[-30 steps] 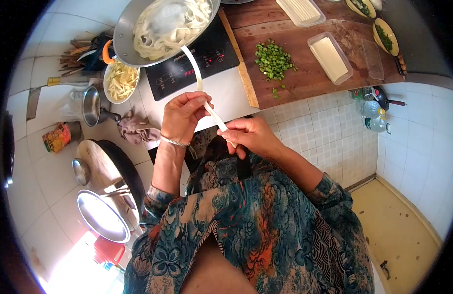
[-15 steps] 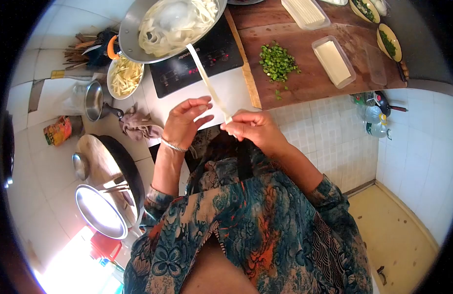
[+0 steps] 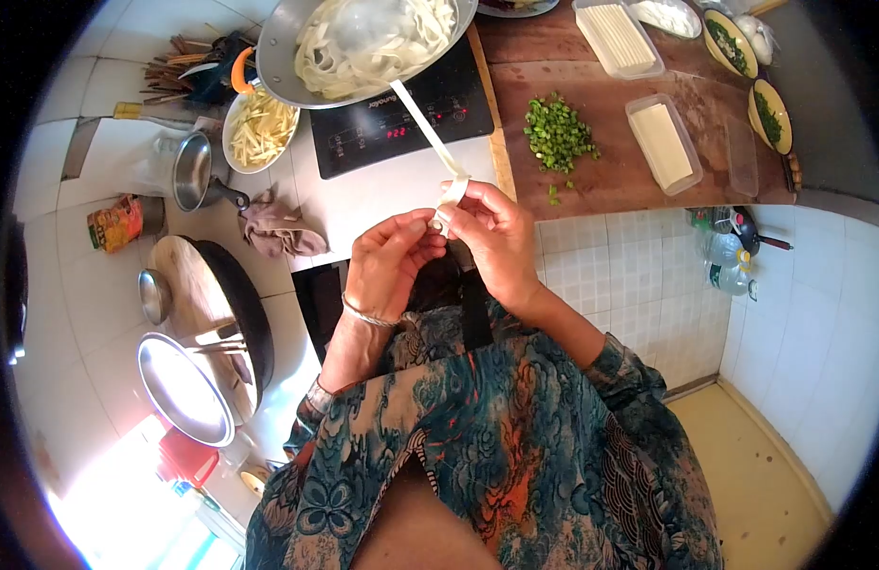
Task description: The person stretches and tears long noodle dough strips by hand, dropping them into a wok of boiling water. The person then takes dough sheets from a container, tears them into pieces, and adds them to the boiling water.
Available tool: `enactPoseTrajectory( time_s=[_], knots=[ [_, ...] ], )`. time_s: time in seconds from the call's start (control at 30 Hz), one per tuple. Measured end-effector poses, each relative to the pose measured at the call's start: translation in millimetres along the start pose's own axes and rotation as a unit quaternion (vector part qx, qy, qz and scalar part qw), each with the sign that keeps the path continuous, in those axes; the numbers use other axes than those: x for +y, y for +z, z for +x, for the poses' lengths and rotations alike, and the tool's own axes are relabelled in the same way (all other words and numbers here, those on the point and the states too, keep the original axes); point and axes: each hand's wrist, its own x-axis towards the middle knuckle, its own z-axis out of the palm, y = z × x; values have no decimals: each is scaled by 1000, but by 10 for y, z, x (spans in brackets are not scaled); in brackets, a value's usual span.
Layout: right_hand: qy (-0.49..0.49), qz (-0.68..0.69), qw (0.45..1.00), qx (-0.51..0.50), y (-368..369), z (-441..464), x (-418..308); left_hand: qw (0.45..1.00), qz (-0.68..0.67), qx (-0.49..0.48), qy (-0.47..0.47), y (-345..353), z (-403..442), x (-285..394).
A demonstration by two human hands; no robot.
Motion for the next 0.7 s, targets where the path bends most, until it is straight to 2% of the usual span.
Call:
enactPoseTrajectory(
  time_s=[0.33,0.53,0.63,0.7],
  knots=[
    [-22,1,1000,2,17,-10,68,998,12,43,33,90,75,-86],
    [21,13,1000,7,61,14,34,994,38,37,101,83,153,-60],
    [-7,-5,1000,0,88,66,-1,992,69,31,102,72,172,49],
    [-59,-9,998,-27,133,160,-82,991,69,2,112,117,186,197]
  ],
)
